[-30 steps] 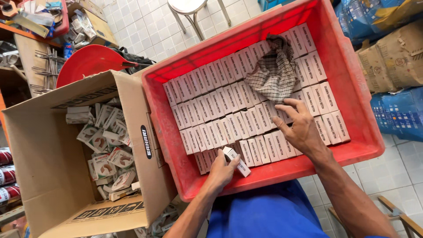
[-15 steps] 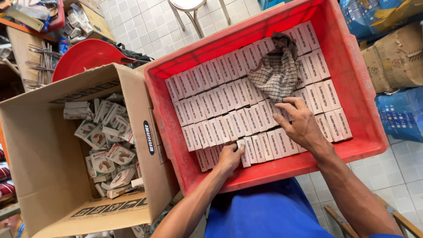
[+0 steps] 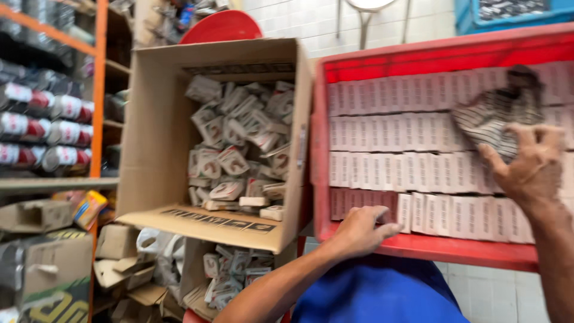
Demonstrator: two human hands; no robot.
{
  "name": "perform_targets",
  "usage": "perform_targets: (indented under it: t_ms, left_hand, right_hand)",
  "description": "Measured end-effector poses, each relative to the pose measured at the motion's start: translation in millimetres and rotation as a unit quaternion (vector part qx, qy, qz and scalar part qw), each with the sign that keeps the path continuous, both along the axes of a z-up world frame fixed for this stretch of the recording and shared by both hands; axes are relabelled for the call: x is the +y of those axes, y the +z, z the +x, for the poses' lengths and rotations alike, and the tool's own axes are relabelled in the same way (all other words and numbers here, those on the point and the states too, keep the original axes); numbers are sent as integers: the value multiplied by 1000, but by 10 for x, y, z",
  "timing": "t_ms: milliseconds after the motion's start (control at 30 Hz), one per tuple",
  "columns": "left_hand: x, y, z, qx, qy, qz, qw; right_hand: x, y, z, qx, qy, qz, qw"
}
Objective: The person organizes boxes of small hardware components in a red plastic bin and a cardboard box, using a cloth to wipe down individual boxes before neatly arranging them.
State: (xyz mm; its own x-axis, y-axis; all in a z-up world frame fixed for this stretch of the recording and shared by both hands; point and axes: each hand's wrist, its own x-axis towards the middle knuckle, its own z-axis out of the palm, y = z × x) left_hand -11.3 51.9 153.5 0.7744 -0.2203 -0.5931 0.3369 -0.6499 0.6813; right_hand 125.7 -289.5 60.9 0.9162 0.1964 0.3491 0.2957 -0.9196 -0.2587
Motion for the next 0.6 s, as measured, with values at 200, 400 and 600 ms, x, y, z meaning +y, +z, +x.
perform_targets:
  t_ms: [200, 400, 600]
  left_hand:
    - [1836, 1062, 301, -129, 134, 84, 979]
    - [3426, 34, 696, 73, -13, 344, 936]
    - [3401, -1171, 729, -6, -255, 316, 914]
  right_hand:
    - [227, -350, 339, 108, -14, -74, 991]
    - [759, 61, -99, 133, 22, 107, 985]
    - [1332, 648, -1191, 253, -190, 411, 855]
